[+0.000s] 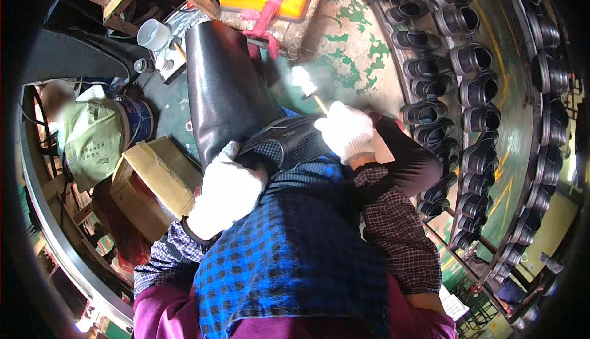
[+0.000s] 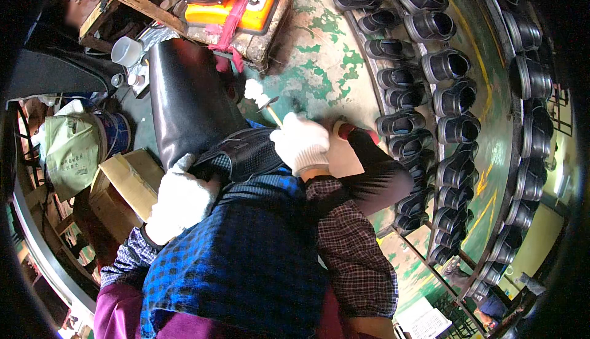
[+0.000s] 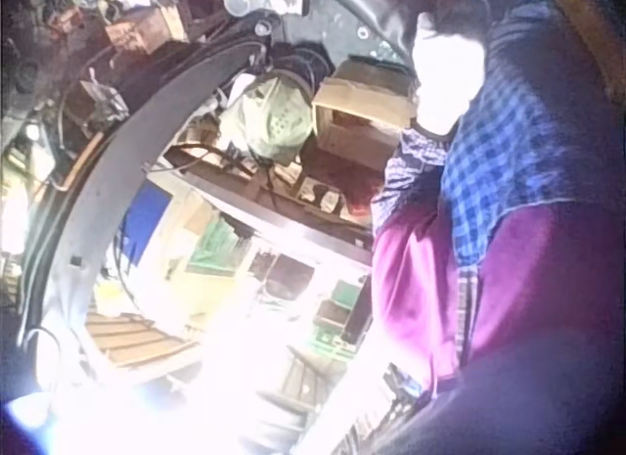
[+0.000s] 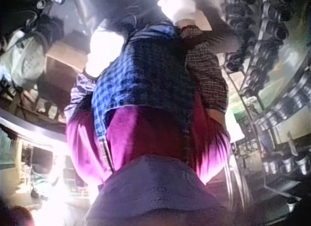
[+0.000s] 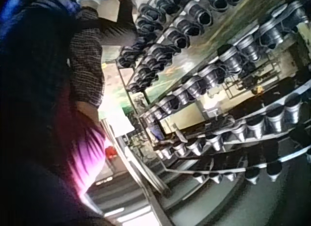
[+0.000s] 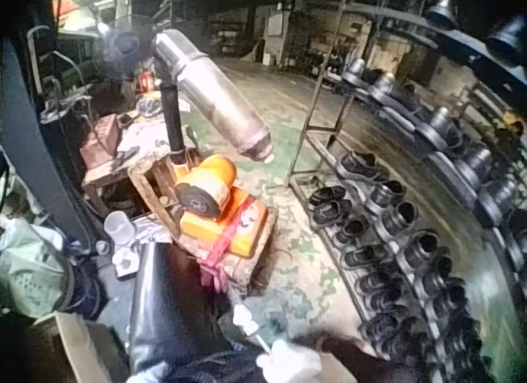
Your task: Clean and polish finished shoes using a brush and cloth in a manufacturing setting.
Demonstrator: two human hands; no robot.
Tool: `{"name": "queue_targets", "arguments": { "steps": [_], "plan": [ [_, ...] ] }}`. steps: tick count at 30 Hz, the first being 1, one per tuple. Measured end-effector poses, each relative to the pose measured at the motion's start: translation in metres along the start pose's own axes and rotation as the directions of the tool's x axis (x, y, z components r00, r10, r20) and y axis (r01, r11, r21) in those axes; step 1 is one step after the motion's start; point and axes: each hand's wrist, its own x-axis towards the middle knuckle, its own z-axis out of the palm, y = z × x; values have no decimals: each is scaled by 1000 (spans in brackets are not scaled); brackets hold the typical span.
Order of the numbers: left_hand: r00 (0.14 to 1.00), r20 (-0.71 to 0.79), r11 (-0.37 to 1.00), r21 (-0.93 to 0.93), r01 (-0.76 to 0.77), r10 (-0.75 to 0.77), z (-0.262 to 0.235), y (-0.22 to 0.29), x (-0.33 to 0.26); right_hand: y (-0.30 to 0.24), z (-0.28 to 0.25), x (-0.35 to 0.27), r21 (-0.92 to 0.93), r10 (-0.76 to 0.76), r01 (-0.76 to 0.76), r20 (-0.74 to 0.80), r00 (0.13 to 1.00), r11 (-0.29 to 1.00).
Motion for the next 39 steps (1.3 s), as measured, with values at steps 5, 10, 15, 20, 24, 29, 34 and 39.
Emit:
{"name": "queue_targets", "arguments": {
  "steps": [5,10,15,20,24,29,34,39],
  "plan": [
    [999,13,999,-2,40,-40,1,-2,1,11,-37,-5,353,304,-247,-116,946,903],
    [997,-56,999,-5,52,-53,-6,1,1,-21,-5,-11,70,-156,174,-206,966,982],
    [999,-5,999,12,45,-45,-8,-3,-2,25,-26,3,-86,195,-221,-243,950,972],
    [995,-59,993,-95,76,-82,-3,-5,-7,59,-56,-11,518,437,-242,-295,849,820],
    [987,-129,981,-181,75,-99,13,-9,-18,25,-69,-15,549,324,-126,-281,903,826],
    [992,-77,983,-160,91,-105,14,-12,-15,-17,-30,-9,343,63,20,-230,971,939],
    [997,-15,996,-54,74,-75,-4,-6,-3,-12,-4,10,36,-33,38,-116,993,999],
    [855,-39,699,-595,397,-518,25,-18,-22,13,-41,8,155,193,-148,-337,921,977]
  ]
}}
